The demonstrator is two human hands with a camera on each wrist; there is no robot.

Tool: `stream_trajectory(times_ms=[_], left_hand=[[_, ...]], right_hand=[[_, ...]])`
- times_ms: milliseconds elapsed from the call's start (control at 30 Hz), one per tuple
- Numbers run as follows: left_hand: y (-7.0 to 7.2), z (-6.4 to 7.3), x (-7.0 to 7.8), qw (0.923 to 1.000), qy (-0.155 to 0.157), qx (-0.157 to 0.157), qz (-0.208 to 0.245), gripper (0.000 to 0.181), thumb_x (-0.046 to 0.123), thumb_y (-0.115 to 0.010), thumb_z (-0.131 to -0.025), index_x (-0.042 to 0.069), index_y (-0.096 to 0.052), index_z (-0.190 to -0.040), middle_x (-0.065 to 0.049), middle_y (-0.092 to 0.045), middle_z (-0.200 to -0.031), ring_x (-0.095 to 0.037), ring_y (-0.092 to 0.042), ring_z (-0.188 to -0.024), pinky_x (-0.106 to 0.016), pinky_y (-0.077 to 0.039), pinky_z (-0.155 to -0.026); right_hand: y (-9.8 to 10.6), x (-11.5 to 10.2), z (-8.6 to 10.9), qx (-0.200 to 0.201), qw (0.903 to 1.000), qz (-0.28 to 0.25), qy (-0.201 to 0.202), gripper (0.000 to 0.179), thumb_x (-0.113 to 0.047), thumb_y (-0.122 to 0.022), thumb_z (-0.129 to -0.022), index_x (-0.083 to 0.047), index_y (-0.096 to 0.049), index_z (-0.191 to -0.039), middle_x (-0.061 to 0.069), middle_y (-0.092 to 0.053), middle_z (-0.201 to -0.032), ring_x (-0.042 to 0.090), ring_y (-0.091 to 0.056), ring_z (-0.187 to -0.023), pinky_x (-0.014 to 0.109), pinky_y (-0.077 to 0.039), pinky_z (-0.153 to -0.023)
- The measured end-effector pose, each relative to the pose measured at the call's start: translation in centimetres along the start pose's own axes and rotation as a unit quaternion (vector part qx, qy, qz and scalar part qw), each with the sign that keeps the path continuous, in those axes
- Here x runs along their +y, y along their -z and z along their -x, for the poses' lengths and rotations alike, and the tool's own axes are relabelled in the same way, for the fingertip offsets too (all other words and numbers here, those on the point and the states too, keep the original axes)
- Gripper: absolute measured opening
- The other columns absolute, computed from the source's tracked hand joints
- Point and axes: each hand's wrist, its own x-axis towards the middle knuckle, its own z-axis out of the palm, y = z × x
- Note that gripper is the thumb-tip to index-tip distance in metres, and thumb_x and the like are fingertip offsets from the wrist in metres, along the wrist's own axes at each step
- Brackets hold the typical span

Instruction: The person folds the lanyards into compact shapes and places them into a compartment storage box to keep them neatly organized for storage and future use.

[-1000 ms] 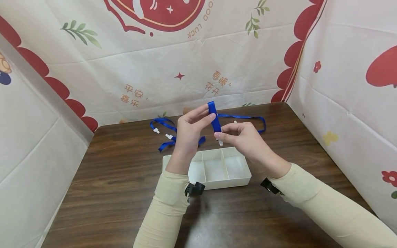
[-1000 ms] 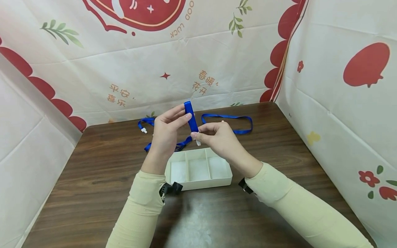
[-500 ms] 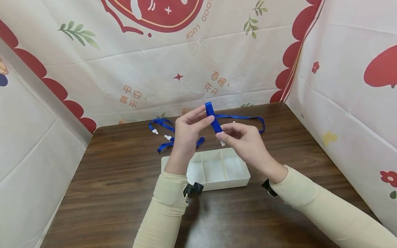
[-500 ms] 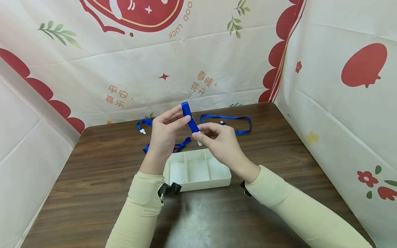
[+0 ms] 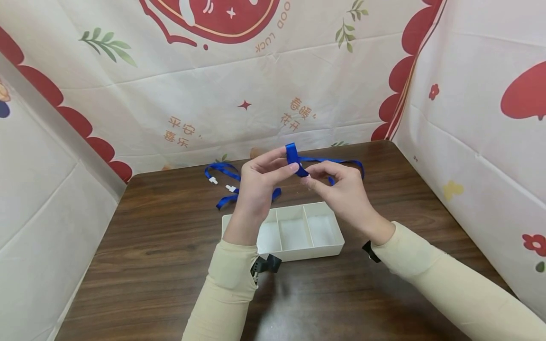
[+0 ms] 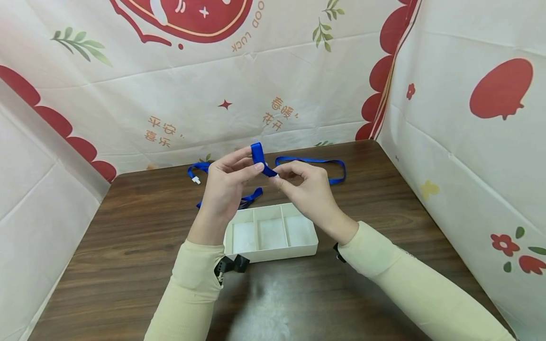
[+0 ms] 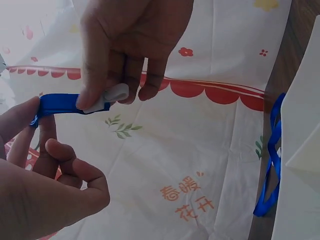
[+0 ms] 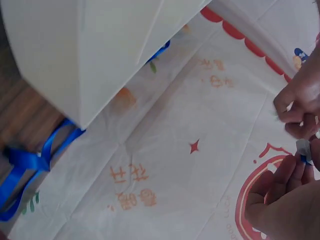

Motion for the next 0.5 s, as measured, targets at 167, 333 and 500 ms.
stream_trajectory(times_ms=[167, 333, 500], left_hand=[[-0.3, 0.4, -0.1, 0.9991, 0.016, -0.022, -0.032, 0.033, -0.001, -0.079, -0.091, 0.009, -0.080, -0.123, 0.008, -0.078, -0.084, -0.013, -0.069, -0.104, -0.039, -0.050, -0.102], [-0.3, 0.3, -0.4, 0.9963, 0.049, -0.051, -0.048, 0.038, -0.003, -0.074, -0.094, -0.002, -0.071, -0.131, 0.009, -0.075, -0.088, -0.010, -0.068, -0.097, -0.029, -0.055, -0.095], [-0.3, 0.2, -0.4, 0.9931, 0.057, -0.083, -0.060, 0.039, -0.001, -0.072, -0.096, -0.001, -0.068, -0.135, 0.007, -0.076, -0.093, -0.013, -0.069, -0.102, -0.031, -0.054, -0.099]], right_hand=[[0.4, 0.8, -0.6, 0.033, 0.9994, 0.002, 0.005, 0.031, 0.004, -0.081, -0.090, -0.002, -0.070, -0.118, 0.012, -0.078, -0.095, -0.001, -0.067, -0.088, 0.014, -0.053, -0.073], [0.5, 1.5, -0.9, 0.069, 0.9963, 0.025, 0.046, 0.043, 0.007, -0.083, -0.087, -0.001, -0.065, -0.125, 0.013, -0.080, -0.095, -0.003, -0.067, -0.089, 0.013, -0.046, -0.056], [0.5, 1.9, -0.9, 0.090, 0.9929, 0.028, 0.072, 0.047, 0.006, -0.085, -0.085, 0.000, -0.065, -0.127, 0.014, -0.081, -0.096, 0.010, -0.074, -0.089, 0.014, -0.047, -0.052]])
